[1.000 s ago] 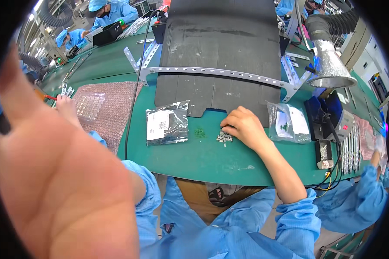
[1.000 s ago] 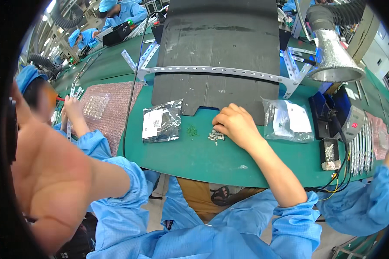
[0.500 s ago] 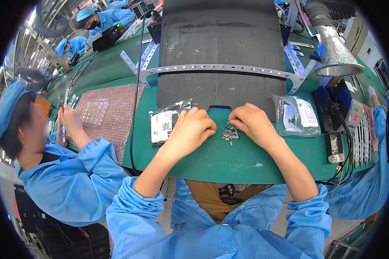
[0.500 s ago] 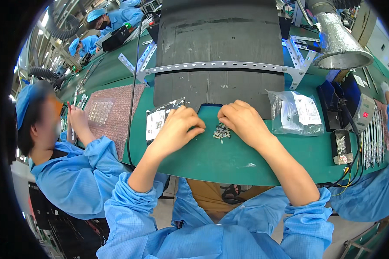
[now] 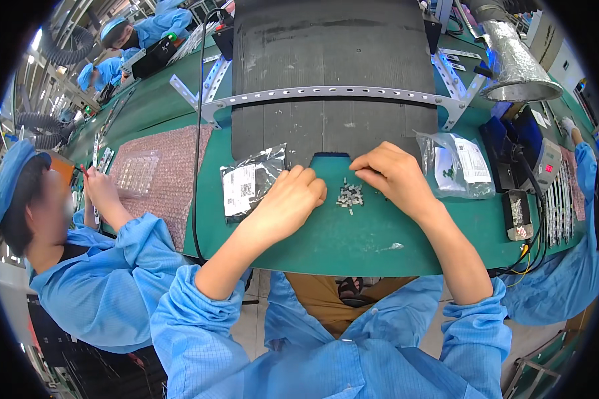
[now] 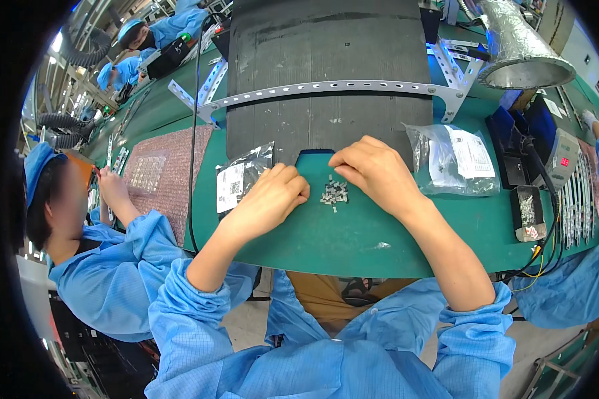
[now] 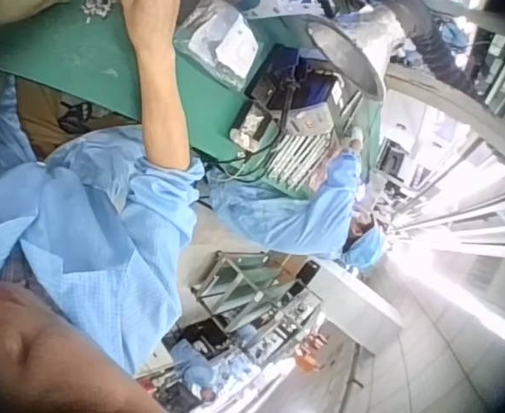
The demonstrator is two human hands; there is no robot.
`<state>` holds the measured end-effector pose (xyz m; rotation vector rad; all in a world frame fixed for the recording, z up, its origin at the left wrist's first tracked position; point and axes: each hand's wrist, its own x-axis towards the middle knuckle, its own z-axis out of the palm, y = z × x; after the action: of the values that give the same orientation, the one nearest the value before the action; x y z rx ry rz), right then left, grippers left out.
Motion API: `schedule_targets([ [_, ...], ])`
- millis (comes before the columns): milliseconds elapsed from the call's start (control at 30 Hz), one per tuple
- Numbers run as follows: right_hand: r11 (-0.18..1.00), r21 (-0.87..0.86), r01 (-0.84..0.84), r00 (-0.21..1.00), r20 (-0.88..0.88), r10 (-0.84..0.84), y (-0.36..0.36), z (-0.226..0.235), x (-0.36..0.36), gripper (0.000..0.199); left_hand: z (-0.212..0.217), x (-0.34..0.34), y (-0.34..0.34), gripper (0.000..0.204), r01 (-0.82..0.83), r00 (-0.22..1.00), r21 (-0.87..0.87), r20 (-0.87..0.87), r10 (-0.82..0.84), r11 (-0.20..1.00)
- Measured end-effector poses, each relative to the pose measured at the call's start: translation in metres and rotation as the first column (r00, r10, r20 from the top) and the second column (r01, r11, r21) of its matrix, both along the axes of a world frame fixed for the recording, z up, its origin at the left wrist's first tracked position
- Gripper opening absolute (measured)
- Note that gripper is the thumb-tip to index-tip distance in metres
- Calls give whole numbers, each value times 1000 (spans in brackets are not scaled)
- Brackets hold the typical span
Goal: The person assembles small electronic components by hand by attaching green pieces onto metal parts and placing the assembled units on the table.
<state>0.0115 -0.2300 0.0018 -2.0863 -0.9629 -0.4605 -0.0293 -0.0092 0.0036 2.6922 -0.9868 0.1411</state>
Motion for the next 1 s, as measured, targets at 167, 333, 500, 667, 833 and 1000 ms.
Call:
schedule_targets([
  [167, 1000, 19, 9, 1000, -14, -9, -3, -4, 1, 12, -1, -9, -6, 12, -7, 994, -21, 109, 9, 1000],
  [333, 1000, 27, 8, 1000, -22, -7, -4, -2, 1, 12, -2, -12, -6, 14, 37, 984, 37, 171, -43, 999],
  [500, 999, 28, 17, 999, -38, -16, -6, -3, 3, 12, -4, -8, -5, 11, 26, 993, -106, 113, -13, 994],
  [667, 998, 61, 12, 994, -108, -5, -8, -3, 3, 11, 2, -5, 0, 9, -63, 996, -153, -79, 51, 986],
  [833, 996, 91, 16, 972, -237, 6, -11, 4, 0, 9, 16, 6, -9, 9, -95, 989, -260, -131, 62, 961],
  [1000, 960, 260, 102, 822, -566, 66, -11, 6, 0, 8, 18, 30, -30, 14, -387, 815, -651, -573, -87, 653],
])
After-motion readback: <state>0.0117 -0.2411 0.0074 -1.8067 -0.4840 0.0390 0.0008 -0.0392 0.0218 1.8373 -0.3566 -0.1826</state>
